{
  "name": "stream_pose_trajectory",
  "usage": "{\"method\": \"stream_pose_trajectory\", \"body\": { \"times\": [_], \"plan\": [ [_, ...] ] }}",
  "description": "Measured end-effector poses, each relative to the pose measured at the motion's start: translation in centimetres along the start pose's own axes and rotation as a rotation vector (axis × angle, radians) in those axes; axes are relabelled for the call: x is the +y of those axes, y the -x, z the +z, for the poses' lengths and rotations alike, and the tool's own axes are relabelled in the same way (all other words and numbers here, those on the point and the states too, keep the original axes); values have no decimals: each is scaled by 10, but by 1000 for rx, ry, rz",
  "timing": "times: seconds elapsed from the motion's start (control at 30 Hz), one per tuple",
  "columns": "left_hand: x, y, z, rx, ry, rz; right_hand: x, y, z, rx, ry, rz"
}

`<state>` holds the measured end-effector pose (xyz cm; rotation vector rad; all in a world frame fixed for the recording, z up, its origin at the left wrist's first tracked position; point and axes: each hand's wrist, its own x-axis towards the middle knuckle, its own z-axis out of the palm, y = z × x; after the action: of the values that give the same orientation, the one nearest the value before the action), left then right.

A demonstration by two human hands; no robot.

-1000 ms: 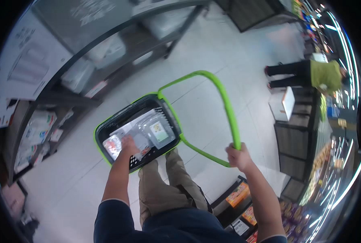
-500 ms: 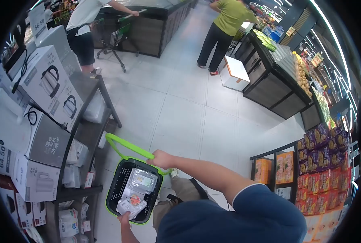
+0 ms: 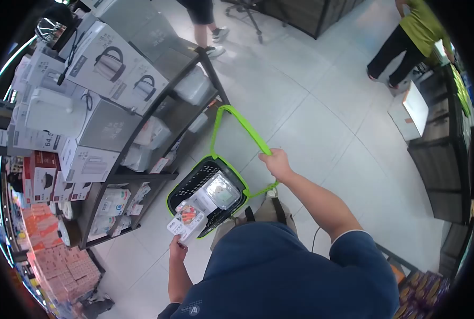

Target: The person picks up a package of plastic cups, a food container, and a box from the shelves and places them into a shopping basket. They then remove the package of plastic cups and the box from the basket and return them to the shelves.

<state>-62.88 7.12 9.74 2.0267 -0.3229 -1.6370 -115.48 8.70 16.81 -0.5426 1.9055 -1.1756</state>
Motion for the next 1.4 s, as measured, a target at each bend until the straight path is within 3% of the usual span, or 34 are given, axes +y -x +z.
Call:
{"method": "stream_pose_trajectory", "body": {
  "times": [0.33,0.67,0.77,0.83,1.03,1.1,1.33,1.4],
  "plan": [
    [48,74,72,-93,-56,141,-18,-59,-87,79,-58,93],
    [54,56,117,-128,166,92,-51,-79,-164,57,102,7],
    [53,40,135,-232,274,118,-33,-97,-180,52,355,-110],
    [55,36,143,-235,301,74,-51,-93,-183,-11,326,20],
    [69,8,168,-157,306,7,-54,-108,-173,-5,331,21],
    [75,6,173,-195,296,18,-39,-114,-163,-2,508,-175],
    [112,-39,216,-234,233,-23,12,-109,-120,49,687,-291],
    [126,-71,236,-285,193,-8,7,-106,-117,30,708,-241]
  ]
}}
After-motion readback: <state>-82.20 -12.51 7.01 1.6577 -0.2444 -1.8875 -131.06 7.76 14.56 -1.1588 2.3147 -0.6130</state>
